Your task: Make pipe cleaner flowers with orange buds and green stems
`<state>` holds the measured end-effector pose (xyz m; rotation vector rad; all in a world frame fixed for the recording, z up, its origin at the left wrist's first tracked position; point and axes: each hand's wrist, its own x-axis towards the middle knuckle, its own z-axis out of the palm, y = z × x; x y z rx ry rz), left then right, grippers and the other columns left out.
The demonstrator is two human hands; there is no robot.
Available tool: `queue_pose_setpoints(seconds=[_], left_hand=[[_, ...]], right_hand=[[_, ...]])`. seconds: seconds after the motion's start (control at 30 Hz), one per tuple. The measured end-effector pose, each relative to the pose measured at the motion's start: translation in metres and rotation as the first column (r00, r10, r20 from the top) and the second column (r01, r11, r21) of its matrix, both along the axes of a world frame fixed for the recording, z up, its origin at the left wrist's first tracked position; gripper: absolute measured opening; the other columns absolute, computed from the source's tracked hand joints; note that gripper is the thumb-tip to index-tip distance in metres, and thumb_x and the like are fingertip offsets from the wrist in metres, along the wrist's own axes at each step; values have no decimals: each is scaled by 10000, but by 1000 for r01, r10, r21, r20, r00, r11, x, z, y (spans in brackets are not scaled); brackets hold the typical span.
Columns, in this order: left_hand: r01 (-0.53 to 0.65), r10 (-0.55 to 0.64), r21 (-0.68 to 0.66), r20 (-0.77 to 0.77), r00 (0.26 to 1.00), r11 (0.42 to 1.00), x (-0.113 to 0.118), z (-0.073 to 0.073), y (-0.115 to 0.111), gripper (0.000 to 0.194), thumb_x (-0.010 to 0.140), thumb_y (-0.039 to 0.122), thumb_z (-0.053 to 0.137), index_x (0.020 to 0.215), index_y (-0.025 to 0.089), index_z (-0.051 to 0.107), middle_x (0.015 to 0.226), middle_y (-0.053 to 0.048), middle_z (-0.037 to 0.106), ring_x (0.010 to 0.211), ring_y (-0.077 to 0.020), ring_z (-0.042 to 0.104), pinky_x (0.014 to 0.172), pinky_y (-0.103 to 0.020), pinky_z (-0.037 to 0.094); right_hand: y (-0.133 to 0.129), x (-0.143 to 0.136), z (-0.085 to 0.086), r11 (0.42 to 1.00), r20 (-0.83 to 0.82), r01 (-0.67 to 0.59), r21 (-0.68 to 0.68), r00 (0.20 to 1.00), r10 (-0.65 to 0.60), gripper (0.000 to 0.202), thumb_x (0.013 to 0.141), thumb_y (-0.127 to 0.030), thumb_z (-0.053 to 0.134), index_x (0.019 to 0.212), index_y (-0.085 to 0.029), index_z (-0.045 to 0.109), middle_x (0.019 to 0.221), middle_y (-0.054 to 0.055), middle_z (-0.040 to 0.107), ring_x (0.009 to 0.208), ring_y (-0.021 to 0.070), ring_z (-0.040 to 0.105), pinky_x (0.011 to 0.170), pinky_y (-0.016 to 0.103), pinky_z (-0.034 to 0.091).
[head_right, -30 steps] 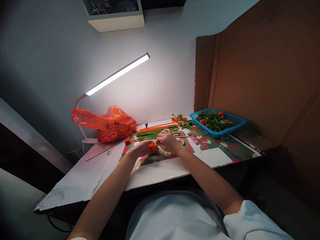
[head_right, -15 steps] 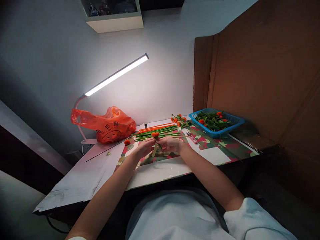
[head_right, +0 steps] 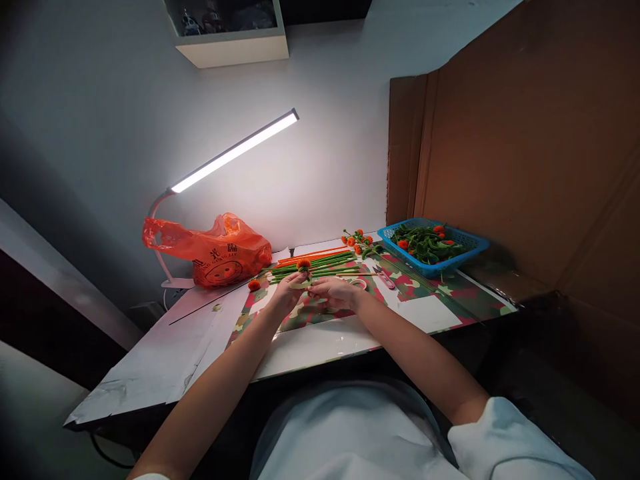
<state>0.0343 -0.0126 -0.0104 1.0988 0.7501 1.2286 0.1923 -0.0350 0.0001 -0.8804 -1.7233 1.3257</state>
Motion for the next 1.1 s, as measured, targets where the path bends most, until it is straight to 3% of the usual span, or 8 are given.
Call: queue_pose_setpoints(seconds=[0.03, 0.13, 0.3, 0.4, 0.53, 0.73, 0.9, 1.1], left_hand=[[-19, 19, 17, -11, 1000, 1000, 0, 1, 0, 300, 554, 356, 821, 660, 154, 626, 663, 10, 595, 618, -92, 521, 611, -232, 394], [-51, 54, 63, -43, 998, 997, 0, 3, -1, 300, 595, 405, 789, 674, 162, 633, 650, 5, 589, 658, -111, 535, 625, -240, 395], [-101, 103, 73, -22, 994, 992, 0, 1, 1, 331, 569, 425, 800, 727, 170, 661, 717, -3, 632, 703, -118, 560, 657, -238, 398], [-86, 85, 54, 25, 996, 995, 0, 1, 2, 319, 557, 397, 813, 726, 169, 667, 733, 0, 644, 700, -118, 571, 666, -241, 407], [-54, 51, 48, 73, 996, 997, 1, 2, 1, 331, 523, 373, 832, 724, 164, 671, 711, 10, 632, 653, -100, 547, 633, -236, 399], [-70, 68, 56, 42, 997, 996, 2, -2, 3, 335, 506, 390, 825, 694, 166, 660, 710, -5, 635, 683, -119, 542, 621, -241, 377], [-183, 181, 60, 33, 983, 981, 7, -8, 5, 253, 537, 348, 793, 662, 182, 649, 711, 9, 641, 712, -121, 552, 631, -234, 370], [-229, 229, -18, 117, 966, 973, 16, -9, 2, 275, 504, 320, 813, 661, 158, 657, 675, 0, 646, 680, -124, 573, 629, -240, 379]], right_hand=[[-1, -1, 1, 990, -40, -106, -94, 994, 102, 221, 734, -378, 667, 771, -161, 644, 753, 45, 641, 707, 163, 611, 620, 274, 494], [1, -2, -2, 971, -78, -176, -164, 983, 165, 222, 690, -331, 699, 833, -171, 642, 786, 34, 638, 708, 152, 601, 617, 264, 487], [10, -9, -15, 981, -110, 148, 122, 985, -135, 529, 539, -231, 797, 1023, -190, 586, 940, 38, 634, 835, 170, 595, 731, 296, 494], [9, -17, -20, 955, -126, 168, 244, 982, -140, 507, 577, -282, 784, 1036, -195, 589, 1027, 53, 642, 929, 192, 596, 845, 344, 475], [6, -27, -21, 973, -285, 148, 179, 954, -92, 431, 652, -409, 727, 1008, -192, 617, 1029, 61, 662, 965, 204, 610, 872, 355, 473], [4, -30, -17, 913, -278, 378, 154, 903, -327, 309, 719, -466, 628, 795, -171, 677, 763, 45, 678, 732, 188, 610, 729, 332, 483], [-1, -29, -14, 753, -72, 496, 431, 851, -520, 248, 819, -336, 513, 742, -167, 676, 687, 48, 652, 662, 180, 576, 652, 293, 421], [7, -25, -17, 446, 39, 340, 828, 758, -651, 207, 818, -207, 502, 653, -173, 623, 640, 58, 629, 662, 175, 546, 692, 303, 378]])
